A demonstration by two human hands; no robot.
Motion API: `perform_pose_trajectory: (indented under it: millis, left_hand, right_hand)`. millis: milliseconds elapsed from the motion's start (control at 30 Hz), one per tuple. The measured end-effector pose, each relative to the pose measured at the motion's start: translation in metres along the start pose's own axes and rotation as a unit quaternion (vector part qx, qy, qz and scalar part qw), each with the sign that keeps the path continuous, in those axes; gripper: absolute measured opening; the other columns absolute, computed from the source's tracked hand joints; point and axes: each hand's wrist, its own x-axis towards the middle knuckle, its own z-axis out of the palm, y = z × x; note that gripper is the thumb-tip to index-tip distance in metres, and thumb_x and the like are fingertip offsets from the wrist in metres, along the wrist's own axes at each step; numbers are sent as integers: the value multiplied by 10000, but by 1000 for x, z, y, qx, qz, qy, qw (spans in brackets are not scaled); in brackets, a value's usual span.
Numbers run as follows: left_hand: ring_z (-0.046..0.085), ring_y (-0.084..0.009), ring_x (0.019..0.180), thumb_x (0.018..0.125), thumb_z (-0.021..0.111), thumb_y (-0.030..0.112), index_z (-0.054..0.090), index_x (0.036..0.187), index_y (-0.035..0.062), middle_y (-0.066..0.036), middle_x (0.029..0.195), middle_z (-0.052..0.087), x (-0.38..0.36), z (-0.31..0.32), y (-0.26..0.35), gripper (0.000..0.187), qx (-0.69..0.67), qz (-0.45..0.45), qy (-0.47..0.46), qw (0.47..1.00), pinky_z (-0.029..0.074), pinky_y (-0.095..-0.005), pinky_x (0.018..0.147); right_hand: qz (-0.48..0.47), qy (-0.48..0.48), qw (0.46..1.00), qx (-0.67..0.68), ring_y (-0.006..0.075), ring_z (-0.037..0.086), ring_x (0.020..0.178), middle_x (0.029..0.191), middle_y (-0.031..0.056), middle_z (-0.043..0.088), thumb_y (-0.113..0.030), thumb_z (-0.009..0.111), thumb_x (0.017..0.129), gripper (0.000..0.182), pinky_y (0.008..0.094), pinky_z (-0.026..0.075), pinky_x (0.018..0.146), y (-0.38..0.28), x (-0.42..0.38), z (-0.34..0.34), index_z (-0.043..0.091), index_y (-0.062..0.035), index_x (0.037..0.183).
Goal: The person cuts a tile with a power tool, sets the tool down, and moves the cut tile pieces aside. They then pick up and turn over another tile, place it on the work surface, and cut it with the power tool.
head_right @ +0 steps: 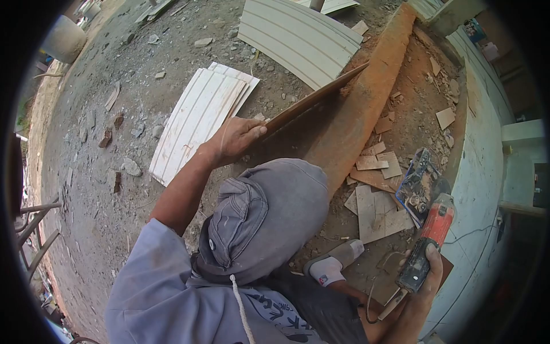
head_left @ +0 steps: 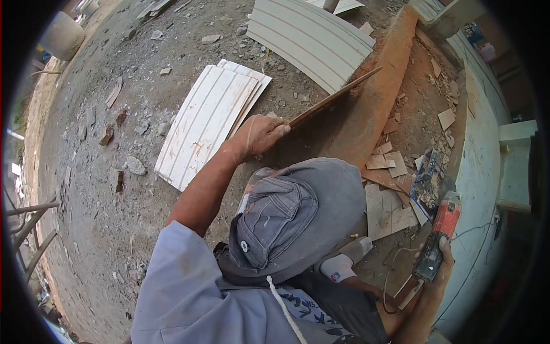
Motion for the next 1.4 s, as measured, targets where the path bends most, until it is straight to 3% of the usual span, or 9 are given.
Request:
perform_pose_trajectory:
  millis: [233,500,567,600,867,1067,1167,1233,1400]
  left_hand:
    - [690,-300,959,914,599,392,680,1148,-30,-206,1016,713,16,-5,-19,489,-100,-15,-107,989,510,-366,869]
    - [705,-287,939,866,674,401,724,1103,24,-196,983,730,17,-5,-28,447,-89,-17,-76,993,522,-352,854]
    - [708,-256,933,843,705,418,744,1079,46,-165,980,740,13,-8,-27,443,-139,-48,-78,986,523,-341,853]
    - [688,-183,900,822,740,418,733,1102,27,-116,963,738,13,-9,-29,481,-160,-58,-85,982,525,-305,825]
    - [693,-206,845,788,757,443,755,1043,50,-134,934,742,17,-9,-43,468,-183,-75,-86,977,532,-343,802]
    - [692,-232,816,812,692,362,726,1084,41,-127,872,730,27,-9,-33,422,-49,-16,-48,998,528,-358,784]
    - [700,-322,830,828,632,339,723,1059,49,-192,869,717,41,-10,-6,382,53,-51,-29,997,535,-410,794]
    - [689,-376,877,844,608,337,720,1020,51,-230,895,704,65,-1,1,354,217,-71,-13,973,532,-451,811]
    - [694,-367,914,852,623,380,737,992,67,-208,949,712,115,3,15,361,225,-94,2,970,551,-466,810]
  right_hand:
    - [-1,-2,1000,0,233,679,565,759,139,667,-405,607,919,401,336,584,476,3,1,-3,557,-24,1033]
    - [9,-20,1000,-8,224,677,563,762,134,669,-424,601,922,417,333,581,478,9,3,-6,572,-22,1030]
    - [8,-19,1000,-14,222,676,564,764,132,669,-426,601,922,418,333,581,480,9,4,-6,577,-23,1028]
    - [11,-17,1000,-13,223,676,562,764,131,669,-427,604,921,417,333,580,482,9,4,-5,579,-25,1027]
    - [16,-25,999,-13,227,676,570,781,139,670,-425,621,911,422,337,581,490,12,4,-5,586,-24,1041]
    - [15,-21,1000,3,232,673,560,760,135,664,-415,634,900,429,336,579,478,13,0,-2,568,-24,1064]
    - [20,5,1000,17,238,670,551,749,135,661,-407,640,896,420,342,579,469,9,-1,2,559,-29,1060]
    - [5,-30,999,17,228,666,549,754,138,659,-405,627,877,440,329,571,469,6,2,1,568,8,1014]
    - [21,-49,998,25,232,664,536,758,150,653,-349,649,864,438,340,579,475,5,7,-6,508,9,1074]
